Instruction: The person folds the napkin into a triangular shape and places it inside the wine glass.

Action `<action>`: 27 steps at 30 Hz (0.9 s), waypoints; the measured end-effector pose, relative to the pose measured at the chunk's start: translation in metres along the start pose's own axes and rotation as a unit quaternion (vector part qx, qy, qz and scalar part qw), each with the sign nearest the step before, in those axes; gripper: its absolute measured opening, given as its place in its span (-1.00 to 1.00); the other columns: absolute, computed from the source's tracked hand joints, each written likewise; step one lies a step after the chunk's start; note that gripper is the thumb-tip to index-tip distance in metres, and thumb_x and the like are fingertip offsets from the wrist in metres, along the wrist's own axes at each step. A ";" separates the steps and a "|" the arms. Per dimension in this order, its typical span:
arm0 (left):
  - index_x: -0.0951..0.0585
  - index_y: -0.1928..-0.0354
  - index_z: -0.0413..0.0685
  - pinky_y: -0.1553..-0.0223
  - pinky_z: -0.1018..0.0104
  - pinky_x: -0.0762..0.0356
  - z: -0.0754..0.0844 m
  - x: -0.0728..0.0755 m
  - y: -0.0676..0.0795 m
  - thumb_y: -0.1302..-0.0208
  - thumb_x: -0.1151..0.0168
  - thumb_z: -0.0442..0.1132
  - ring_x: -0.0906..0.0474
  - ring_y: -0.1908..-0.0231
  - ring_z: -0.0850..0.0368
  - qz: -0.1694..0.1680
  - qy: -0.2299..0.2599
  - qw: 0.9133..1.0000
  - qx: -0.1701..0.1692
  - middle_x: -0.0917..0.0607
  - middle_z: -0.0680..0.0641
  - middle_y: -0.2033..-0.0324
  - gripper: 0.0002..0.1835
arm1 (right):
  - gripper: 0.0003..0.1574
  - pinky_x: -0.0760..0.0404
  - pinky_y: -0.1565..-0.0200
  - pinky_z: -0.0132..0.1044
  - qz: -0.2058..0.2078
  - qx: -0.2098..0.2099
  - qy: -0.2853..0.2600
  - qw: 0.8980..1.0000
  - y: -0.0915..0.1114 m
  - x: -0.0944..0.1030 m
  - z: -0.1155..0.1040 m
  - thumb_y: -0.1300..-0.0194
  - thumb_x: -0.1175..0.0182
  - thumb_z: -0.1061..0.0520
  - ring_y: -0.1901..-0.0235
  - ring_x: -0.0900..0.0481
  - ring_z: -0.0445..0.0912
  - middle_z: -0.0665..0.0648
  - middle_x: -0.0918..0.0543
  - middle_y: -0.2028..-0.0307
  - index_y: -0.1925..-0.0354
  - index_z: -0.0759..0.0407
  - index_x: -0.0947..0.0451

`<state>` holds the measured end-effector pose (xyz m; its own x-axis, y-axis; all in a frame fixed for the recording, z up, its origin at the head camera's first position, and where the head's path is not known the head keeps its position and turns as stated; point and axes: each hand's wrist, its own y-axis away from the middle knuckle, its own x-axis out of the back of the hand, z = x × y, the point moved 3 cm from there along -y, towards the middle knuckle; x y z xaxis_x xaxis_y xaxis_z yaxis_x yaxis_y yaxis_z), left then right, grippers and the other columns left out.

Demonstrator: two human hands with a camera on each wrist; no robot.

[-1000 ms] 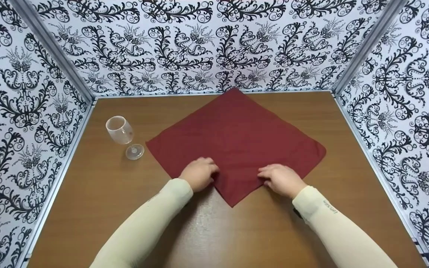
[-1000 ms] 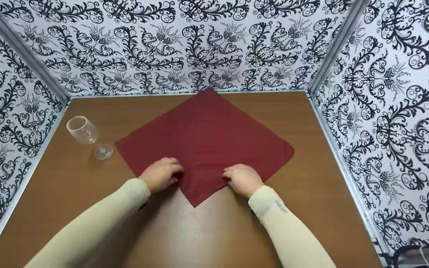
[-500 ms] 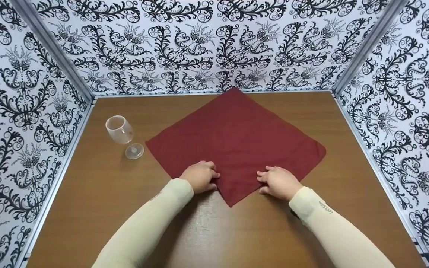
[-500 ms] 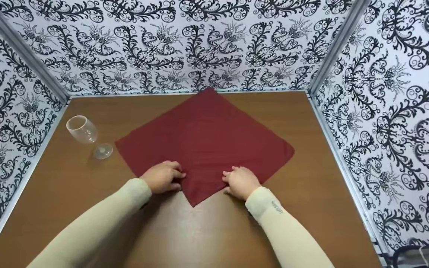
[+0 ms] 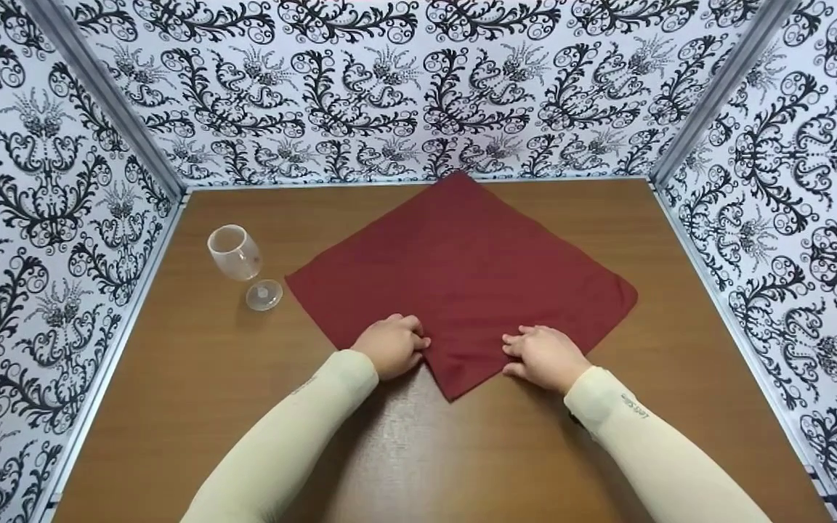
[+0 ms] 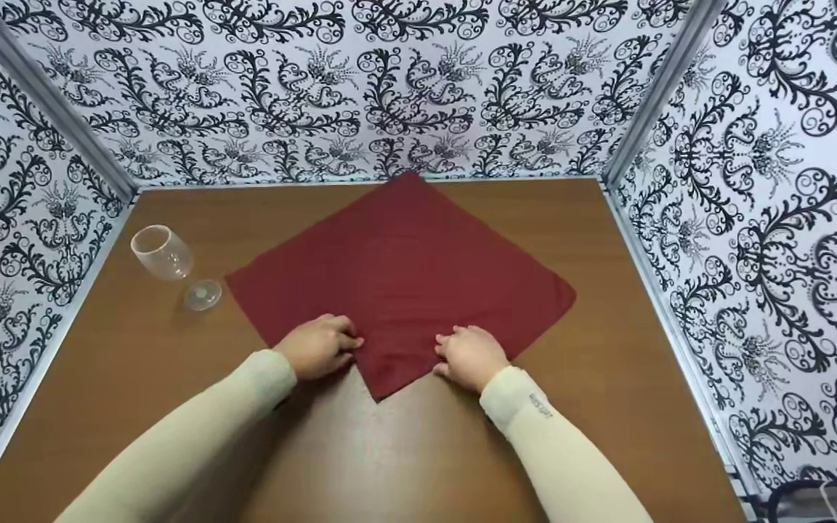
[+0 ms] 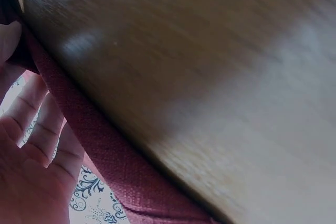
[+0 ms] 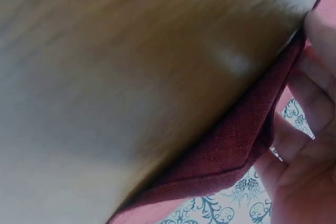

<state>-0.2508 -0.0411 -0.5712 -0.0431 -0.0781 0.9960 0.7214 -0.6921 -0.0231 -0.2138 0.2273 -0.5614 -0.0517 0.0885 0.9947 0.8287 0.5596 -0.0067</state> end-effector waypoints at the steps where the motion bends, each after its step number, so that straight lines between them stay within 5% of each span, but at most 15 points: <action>1: -0.68 0.10 0.30 0.18 0.22 -0.53 0.000 0.000 0.000 -0.25 -0.12 0.00 -0.48 0.17 0.13 0.000 -0.001 1.000 0.002 -0.54 0.16 0.14 -0.76 | -0.47 -0.42 -0.13 -0.01 -0.001 -0.001 0.001 1.000 0.000 -0.001 0.000 -0.01 -0.32 -0.21 -0.12 -0.51 0.06 0.01 -0.62 -0.03 0.09 0.04 -0.67; 9: -0.72 0.29 0.20 0.25 0.19 -0.55 0.001 0.003 -0.003 -0.30 -0.03 0.04 -0.49 0.21 0.15 0.013 0.012 1.000 0.020 -0.54 0.18 0.21 -0.72 | -0.28 -0.36 -0.18 0.04 -0.016 0.010 0.012 1.000 -0.008 0.000 -0.010 0.05 -0.31 -0.31 -0.17 -0.46 0.08 0.10 -0.60 -0.07 -0.03 0.03 -0.59; 15: -0.70 0.17 0.32 0.21 0.21 -0.55 0.001 0.000 -0.006 -0.29 -0.06 0.03 -0.50 0.20 0.14 0.012 0.014 1.000 0.024 -0.56 0.19 0.22 -0.76 | -0.53 -0.37 -0.18 0.00 -0.011 0.026 0.031 0.999 -0.013 -0.002 -0.016 -0.12 -0.25 -0.11 -0.16 -0.48 0.06 0.09 -0.59 -0.09 0.01 0.00 -0.62; 27: -0.70 0.21 0.27 0.13 0.22 -0.56 -0.001 0.009 -0.016 -0.32 -0.03 -0.06 -0.60 0.22 0.17 -0.003 -0.010 0.999 0.039 -0.64 0.15 0.27 -0.76 | -0.71 -0.49 -0.06 -0.03 0.038 0.050 0.060 0.996 -0.019 -0.001 -0.013 -0.16 -0.18 0.08 -0.02 -0.59 0.02 0.07 -0.67 0.04 0.13 0.00 -0.68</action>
<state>-0.2637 -0.0313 -0.5621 -0.0336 -0.0592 0.9977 0.7727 -0.6346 -0.0116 -0.2222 0.2055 -0.5605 0.0806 0.0375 0.9960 0.7682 0.6344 -0.0861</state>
